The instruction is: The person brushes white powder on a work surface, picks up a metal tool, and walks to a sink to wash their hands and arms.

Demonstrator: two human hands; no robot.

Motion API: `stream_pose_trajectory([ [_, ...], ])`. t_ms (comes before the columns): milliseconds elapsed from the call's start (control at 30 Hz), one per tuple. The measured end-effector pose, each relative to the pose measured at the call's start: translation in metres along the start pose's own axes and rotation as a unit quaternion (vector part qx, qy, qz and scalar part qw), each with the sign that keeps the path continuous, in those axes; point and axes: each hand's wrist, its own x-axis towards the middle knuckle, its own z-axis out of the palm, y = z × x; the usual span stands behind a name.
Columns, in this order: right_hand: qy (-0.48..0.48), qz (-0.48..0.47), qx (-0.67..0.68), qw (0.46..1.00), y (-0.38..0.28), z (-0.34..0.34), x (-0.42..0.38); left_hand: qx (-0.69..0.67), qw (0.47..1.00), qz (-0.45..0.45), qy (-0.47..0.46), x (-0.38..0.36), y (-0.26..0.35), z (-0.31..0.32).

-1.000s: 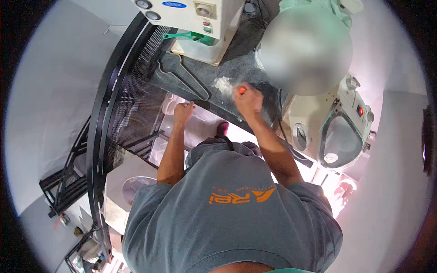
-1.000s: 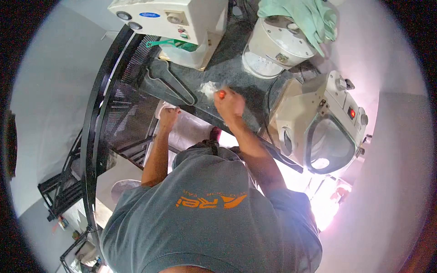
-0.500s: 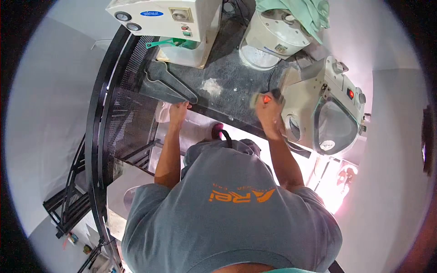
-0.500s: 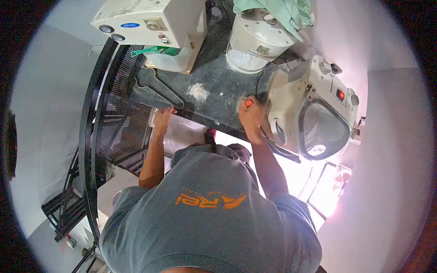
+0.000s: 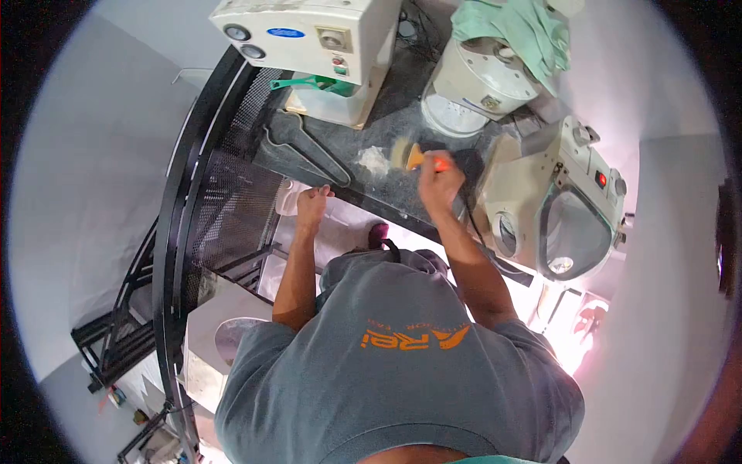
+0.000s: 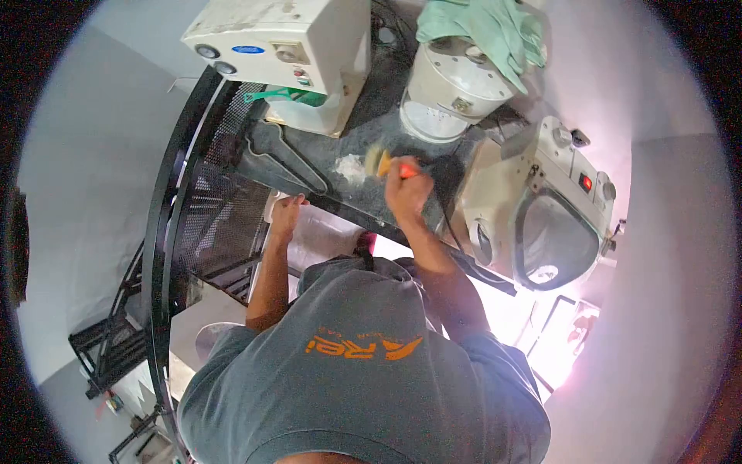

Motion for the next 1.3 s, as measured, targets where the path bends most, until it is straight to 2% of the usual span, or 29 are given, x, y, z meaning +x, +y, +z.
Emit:
stream_pose_trajectory([
  [33,-0.012,0.078,0.115,0.99,-0.003,0.001,0.007,0.007,1.0,-0.002,0.0,0.0,-0.001,-0.004],
  [100,-0.036,0.229,0.334,0.914,-0.009,0.006,0.027,0.0,0.999,0.028,0.019,0.003,-0.012,-0.006],
  [133,-0.065,0.244,0.417,0.873,-0.026,0.011,0.037,-0.001,0.999,0.043,0.026,0.004,-0.02,-0.006],
  [233,-0.156,0.338,0.489,0.789,-0.039,0.052,0.056,-0.021,0.998,0.05,0.031,0.008,-0.034,-0.005],
  [333,-0.161,0.415,0.552,0.705,-0.051,0.102,0.061,-0.035,0.998,0.037,0.031,-0.001,-0.032,-0.008],
  [467,-0.185,0.412,0.612,0.649,-0.064,0.128,0.08,-0.045,0.998,0.003,0.043,-0.018,-0.023,-0.014],
  [600,-0.19,0.414,0.594,0.663,-0.057,0.119,0.09,-0.056,0.997,-0.018,0.053,-0.029,-0.024,-0.017],
  [767,-0.201,0.374,0.542,0.725,-0.035,0.125,0.092,-0.049,0.997,-0.026,0.046,-0.019,-0.041,-0.01],
  [833,-0.211,0.356,0.508,0.755,-0.037,0.122,0.091,-0.029,0.999,0.001,0.041,-0.021,-0.029,-0.01],
  [1000,-0.185,0.396,0.496,0.75,-0.028,0.102,0.083,-0.037,0.999,0.027,0.014,-0.008,-0.022,-0.002],
  [1100,-0.208,0.405,0.457,0.764,-0.018,0.075,0.063,-0.07,0.997,-0.011,-0.007,-0.004,-0.015,0.003],
  [1133,-0.218,0.396,0.443,0.774,-0.006,0.067,0.051,-0.134,0.99,-0.04,-0.031,-0.001,-0.016,0.004],
  [1200,-0.223,0.4,0.414,0.786,0.018,0.033,0.025,-0.243,0.959,-0.104,-0.101,0.003,-0.017,0.01],
  [1300,-0.234,0.429,0.377,0.787,0.032,-0.015,-0.014,-0.362,0.905,-0.193,-0.116,-0.001,-0.004,0.029],
])
